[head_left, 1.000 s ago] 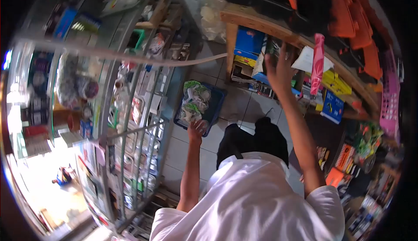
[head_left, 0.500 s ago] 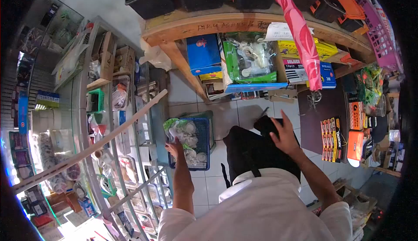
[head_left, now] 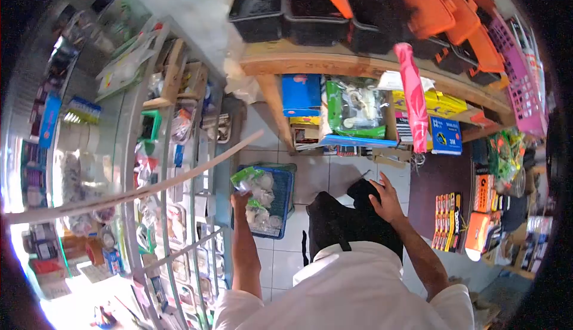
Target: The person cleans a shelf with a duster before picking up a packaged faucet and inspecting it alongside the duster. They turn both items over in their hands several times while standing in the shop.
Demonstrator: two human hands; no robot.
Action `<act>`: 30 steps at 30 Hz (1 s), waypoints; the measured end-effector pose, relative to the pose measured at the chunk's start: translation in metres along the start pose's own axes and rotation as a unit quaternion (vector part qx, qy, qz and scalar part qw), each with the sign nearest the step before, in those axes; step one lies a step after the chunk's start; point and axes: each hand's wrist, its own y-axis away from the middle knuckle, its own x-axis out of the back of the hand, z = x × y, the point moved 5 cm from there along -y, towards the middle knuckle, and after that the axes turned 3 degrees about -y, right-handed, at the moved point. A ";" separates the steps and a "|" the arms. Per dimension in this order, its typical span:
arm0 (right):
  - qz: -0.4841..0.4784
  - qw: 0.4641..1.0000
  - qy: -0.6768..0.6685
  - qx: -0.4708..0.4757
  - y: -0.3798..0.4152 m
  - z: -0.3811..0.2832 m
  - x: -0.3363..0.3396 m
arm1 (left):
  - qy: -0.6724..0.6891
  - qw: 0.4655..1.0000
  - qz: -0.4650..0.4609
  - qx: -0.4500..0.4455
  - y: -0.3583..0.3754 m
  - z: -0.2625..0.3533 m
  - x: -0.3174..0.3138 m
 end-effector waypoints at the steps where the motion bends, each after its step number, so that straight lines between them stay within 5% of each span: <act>1: 0.005 0.999 -0.018 0.033 -0.007 -0.003 -0.004 | -0.034 0.999 0.007 -0.022 0.000 0.001 0.003; 4: -0.015 0.996 -0.039 0.076 -0.021 -0.025 -0.014 | -0.050 0.987 0.139 -0.067 0.014 -0.014 0.009; 6: -0.005 0.993 -0.056 0.107 -0.025 -0.046 -0.018 | 0.016 1.000 0.016 -0.002 0.016 -0.027 0.007; 8: -0.075 0.984 -0.139 0.086 -0.032 -0.062 -0.025 | 0.110 0.993 0.040 0.016 0.041 -0.020 0.016; 9: -0.037 0.984 -0.083 0.154 -0.032 -0.064 -0.034 | 0.197 0.978 0.062 0.023 0.056 -0.014 0.020; 11: -0.055 0.975 -0.147 0.159 -0.035 -0.081 -0.040 | 0.353 0.935 0.025 0.014 0.128 0.057 0.063; 14: -0.166 0.955 -0.235 0.078 -0.040 -0.099 -0.057 | 0.431 0.900 -0.030 0.058 0.196 0.112 0.069; 16: -0.258 0.884 -0.374 -0.113 -0.041 -0.104 -0.076 | 0.475 0.872 -0.115 0.012 0.250 0.176 0.087; 17: -0.257 0.886 -0.370 -0.111 -0.043 -0.115 -0.070 | 0.479 0.870 -0.114 0.010 0.269 0.199 0.090; 19: -0.278 0.743 -0.569 -0.216 -0.043 -0.136 -0.059 | 0.482 0.862 -0.150 -0.031 0.298 0.239 0.091; 24: -0.279 0.733 -0.598 -0.167 -0.045 -0.148 -0.009 | 0.431 0.889 -0.115 -0.101 0.317 0.285 0.143; 27: -0.224 0.750 -0.605 -0.145 -0.039 -0.162 0.027 | 0.622 0.752 -0.167 -0.144 0.320 0.301 0.155; 30: -0.205 0.762 -0.604 -0.113 -0.038 -0.156 0.033 | 0.633 0.736 -0.165 -0.176 0.320 0.305 0.151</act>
